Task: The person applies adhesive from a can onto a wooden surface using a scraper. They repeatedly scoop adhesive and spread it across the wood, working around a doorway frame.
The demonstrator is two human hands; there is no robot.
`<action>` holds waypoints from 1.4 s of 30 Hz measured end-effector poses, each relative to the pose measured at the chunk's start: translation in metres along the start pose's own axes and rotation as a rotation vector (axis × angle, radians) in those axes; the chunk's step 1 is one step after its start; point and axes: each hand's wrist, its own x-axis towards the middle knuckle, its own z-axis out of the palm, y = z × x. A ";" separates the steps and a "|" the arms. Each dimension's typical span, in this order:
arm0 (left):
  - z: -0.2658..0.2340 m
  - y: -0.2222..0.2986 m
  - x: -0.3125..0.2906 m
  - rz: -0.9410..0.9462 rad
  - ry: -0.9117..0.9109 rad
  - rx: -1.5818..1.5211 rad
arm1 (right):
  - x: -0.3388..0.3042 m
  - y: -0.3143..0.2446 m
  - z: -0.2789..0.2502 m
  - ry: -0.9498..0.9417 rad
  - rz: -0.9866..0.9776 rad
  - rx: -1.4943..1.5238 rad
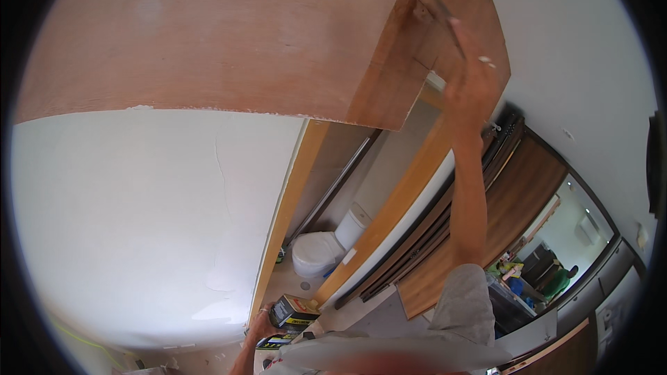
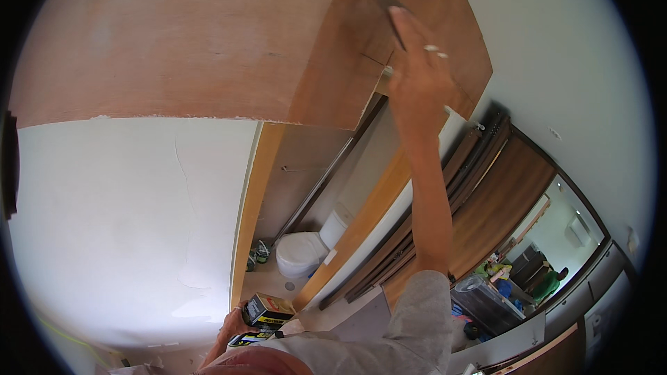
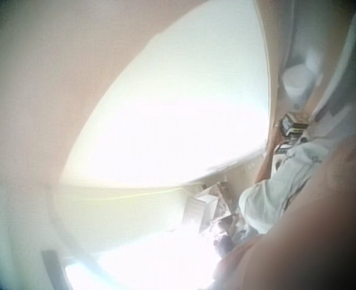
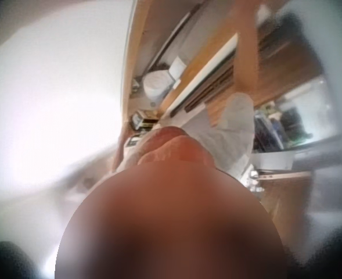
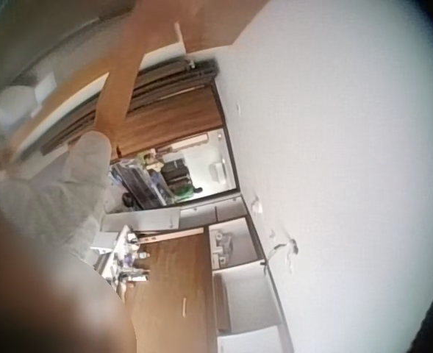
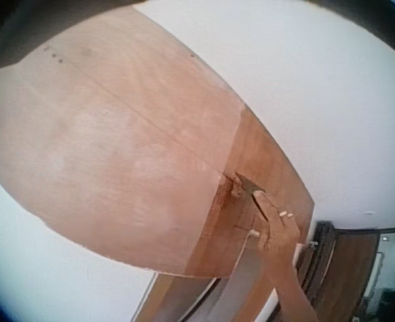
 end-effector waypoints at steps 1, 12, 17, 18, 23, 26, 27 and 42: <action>0.000 0.001 0.000 0.001 0.000 0.007 | -0.005 -0.007 0.010 0.011 -0.096 0.002; 0.000 0.001 0.001 0.045 0.004 0.029 | 0.030 0.029 0.010 -0.026 0.028 -0.051; 0.007 -0.005 0.005 0.073 0.051 0.055 | -0.003 0.005 0.023 0.029 -0.156 0.177; 0.007 -0.006 0.005 0.084 0.049 0.029 | -0.017 -0.003 0.020 0.004 -0.133 0.175; 0.006 -0.002 0.008 0.047 -0.020 0.041 | -0.075 -0.036 0.001 -0.097 -0.160 0.123; 0.009 0.002 0.010 0.023 -0.023 0.105 | -0.109 -0.056 -0.005 -0.096 -0.135 0.215; 0.010 0.002 0.011 0.041 -0.027 0.092 | -0.120 -0.060 -0.013 -0.134 -0.119 0.233; 0.027 0.002 0.003 -0.065 0.009 0.023 | -0.090 0.140 -0.018 -0.011 0.266 0.318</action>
